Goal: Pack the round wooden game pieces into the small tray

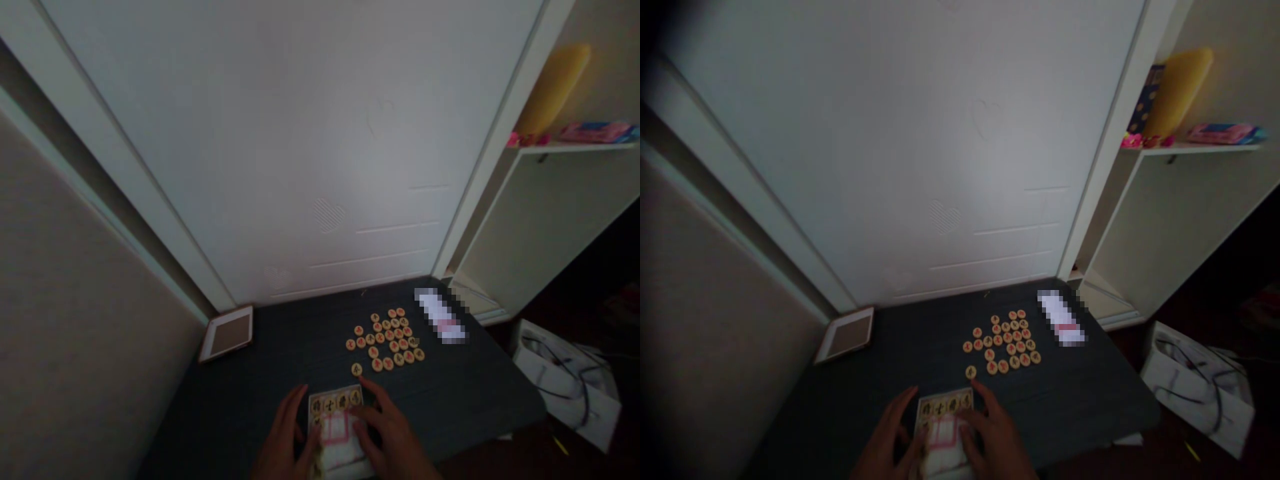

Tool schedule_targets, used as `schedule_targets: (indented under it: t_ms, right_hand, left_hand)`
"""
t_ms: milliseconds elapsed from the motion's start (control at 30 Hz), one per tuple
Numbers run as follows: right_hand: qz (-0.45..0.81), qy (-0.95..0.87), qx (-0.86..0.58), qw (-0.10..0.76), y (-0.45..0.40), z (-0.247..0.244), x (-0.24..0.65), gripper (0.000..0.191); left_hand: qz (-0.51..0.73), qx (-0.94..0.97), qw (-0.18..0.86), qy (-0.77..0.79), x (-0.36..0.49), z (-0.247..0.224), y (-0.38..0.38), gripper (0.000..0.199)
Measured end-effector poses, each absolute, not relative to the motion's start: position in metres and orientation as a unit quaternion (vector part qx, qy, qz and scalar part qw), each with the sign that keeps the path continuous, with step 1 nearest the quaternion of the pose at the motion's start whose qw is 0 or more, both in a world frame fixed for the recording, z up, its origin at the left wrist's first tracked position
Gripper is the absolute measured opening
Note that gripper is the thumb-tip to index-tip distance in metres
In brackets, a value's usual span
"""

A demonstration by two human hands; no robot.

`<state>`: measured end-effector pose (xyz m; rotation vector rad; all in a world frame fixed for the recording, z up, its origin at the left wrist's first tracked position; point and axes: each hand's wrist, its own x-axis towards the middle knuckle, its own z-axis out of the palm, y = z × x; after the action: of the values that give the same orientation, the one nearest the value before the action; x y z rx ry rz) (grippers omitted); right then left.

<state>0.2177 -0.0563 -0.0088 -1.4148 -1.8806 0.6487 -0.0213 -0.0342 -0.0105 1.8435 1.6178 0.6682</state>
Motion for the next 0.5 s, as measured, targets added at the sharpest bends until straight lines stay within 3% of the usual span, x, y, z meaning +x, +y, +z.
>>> schedule_targets:
  t_ms: [167,300,500]
  right_hand:
    - [0.246,-0.692,-0.550,0.397,-0.049,-0.006,0.245,0.022]
    - [0.189,-0.669,-0.571,0.437,-0.032,-0.004,0.287,0.024]
    - [0.155,-0.652,-0.628,0.397,0.013,0.010,0.352,0.030]
  left_hand:
    - [0.256,0.727,0.237,0.591,-0.017,0.014,-0.009,0.045]
    - [0.276,0.746,0.269,0.543,-0.006,0.028,0.012,0.036]
    - [0.320,0.715,0.305,0.541,0.000,0.016,0.032,0.037]
